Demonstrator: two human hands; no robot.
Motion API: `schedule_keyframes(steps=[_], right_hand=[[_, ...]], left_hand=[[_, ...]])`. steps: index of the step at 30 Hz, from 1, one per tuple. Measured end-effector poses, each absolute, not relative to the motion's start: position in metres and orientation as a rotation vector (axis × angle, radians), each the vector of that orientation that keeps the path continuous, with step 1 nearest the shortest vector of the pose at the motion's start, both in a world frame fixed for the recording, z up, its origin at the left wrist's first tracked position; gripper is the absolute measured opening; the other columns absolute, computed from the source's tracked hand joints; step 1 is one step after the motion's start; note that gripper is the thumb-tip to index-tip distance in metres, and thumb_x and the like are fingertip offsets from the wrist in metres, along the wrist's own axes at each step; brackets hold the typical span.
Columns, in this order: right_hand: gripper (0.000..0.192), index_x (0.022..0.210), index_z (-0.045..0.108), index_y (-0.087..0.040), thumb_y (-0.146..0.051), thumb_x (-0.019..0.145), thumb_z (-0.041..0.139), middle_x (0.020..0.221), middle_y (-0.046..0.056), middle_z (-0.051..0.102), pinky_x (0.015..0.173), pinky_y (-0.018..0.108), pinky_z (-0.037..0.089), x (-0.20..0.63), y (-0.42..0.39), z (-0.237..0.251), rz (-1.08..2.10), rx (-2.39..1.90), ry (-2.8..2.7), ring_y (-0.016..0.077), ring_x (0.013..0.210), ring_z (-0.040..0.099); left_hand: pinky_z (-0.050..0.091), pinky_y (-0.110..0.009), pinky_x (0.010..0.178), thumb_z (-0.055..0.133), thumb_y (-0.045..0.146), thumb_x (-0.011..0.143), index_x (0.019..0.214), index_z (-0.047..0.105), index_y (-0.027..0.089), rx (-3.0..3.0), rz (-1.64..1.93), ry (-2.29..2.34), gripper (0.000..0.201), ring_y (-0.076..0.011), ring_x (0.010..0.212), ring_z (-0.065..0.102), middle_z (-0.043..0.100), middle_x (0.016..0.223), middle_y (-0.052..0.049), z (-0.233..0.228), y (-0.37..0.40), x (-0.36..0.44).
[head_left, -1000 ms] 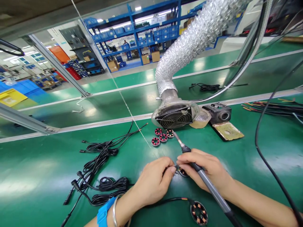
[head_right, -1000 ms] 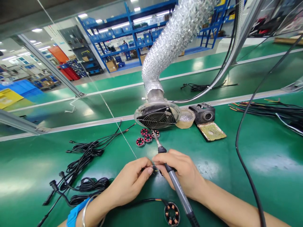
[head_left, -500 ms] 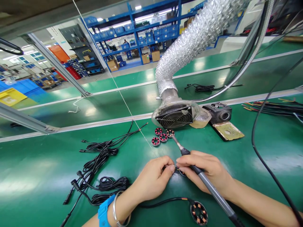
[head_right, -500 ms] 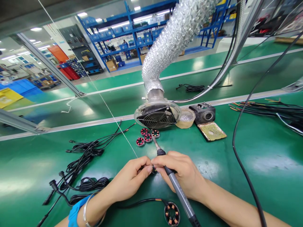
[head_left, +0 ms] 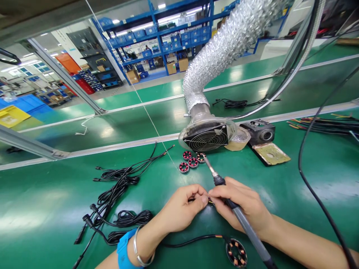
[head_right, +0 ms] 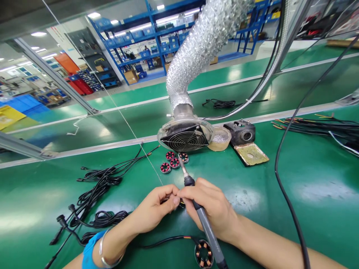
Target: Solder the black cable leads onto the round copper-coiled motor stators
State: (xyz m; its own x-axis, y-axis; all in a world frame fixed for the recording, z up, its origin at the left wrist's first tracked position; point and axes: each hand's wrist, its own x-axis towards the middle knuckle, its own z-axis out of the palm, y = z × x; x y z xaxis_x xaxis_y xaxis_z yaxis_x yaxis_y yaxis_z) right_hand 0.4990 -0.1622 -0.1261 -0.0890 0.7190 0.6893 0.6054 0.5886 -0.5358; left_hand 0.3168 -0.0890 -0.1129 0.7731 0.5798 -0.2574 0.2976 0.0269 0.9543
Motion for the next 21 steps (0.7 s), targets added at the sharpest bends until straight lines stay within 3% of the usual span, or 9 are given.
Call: schedule_keyframes(steps=[3,13,21], right_hand=[[0.024,0.103,0.062,-0.020,-0.005,0.088,0.053,0.068,0.000,0.062,0.054,0.025,0.045,0.496,-0.160,-0.125,0.097,-1.113,-1.766,0.0134,0.058,0.050],[0.030,0.113,0.059,-0.021,-0.008,0.087,0.053,0.089,0.003,0.070,0.066,0.028,0.052,0.507,-0.160,-0.131,0.266,-1.259,-1.798,0.0161,0.073,0.061],[0.033,0.123,0.057,-0.022,-0.011,0.093,0.049,0.087,0.002,0.070,0.067,0.029,0.052,0.511,-0.166,-0.122,0.329,-1.305,-1.766,0.0160,0.073,0.061]], left_hand=[[0.033,-0.022,0.062,0.056,0.042,0.090,0.078,0.056,0.015,1.516,0.322,0.760,0.029,-0.0103,0.065,0.040,0.048,0.070,0.004,-0.119,-0.086,0.321],[0.033,-0.023,0.061,0.056,0.032,0.084,0.071,0.057,0.015,1.552,0.319,0.889,0.020,-0.0107,0.061,0.041,0.051,0.064,0.003,-0.119,-0.077,0.327],[0.036,-0.024,0.064,0.054,0.029,0.082,0.071,0.060,0.015,1.548,0.251,0.887,0.019,-0.0116,0.063,0.045,0.055,0.066,0.002,-0.120,-0.072,0.330]])
